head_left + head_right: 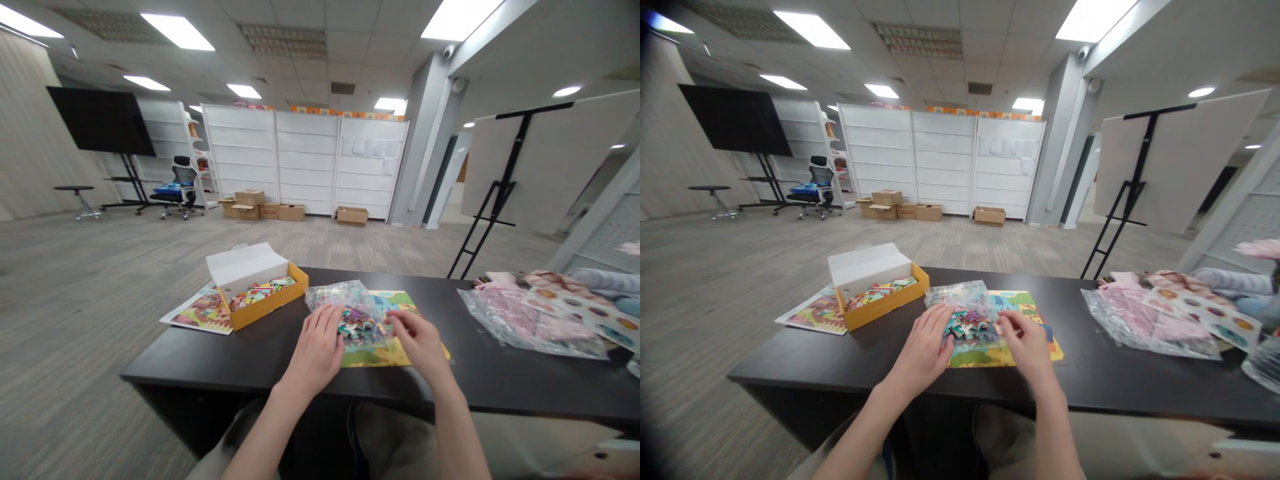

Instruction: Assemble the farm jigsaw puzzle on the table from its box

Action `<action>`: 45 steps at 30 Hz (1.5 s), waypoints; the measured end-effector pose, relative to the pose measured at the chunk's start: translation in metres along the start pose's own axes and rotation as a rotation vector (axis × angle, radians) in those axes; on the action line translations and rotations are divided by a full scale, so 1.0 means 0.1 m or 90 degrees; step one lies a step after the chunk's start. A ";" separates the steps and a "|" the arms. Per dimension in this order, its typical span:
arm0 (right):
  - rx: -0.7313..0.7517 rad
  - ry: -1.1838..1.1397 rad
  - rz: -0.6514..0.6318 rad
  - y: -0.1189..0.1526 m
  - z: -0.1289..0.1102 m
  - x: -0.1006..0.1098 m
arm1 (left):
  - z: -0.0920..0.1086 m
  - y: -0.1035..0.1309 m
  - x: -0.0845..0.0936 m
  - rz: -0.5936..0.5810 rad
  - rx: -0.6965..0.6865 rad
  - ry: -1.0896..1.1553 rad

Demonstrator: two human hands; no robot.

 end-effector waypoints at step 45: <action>-0.008 -0.118 -0.131 0.19 -0.02 -0.48 | -0.01 0.00 -0.08 -0.023 0.015 0.019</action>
Point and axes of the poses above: each hand's wrist, its own y-axis away from the middle knuckle, its own x-axis out of the back of the hand, z = x × y, the point moved 9 cm from there along -y, towards the middle knuckle, and after that the axes turned 12 degrees about -y, right-handed, at the moved point
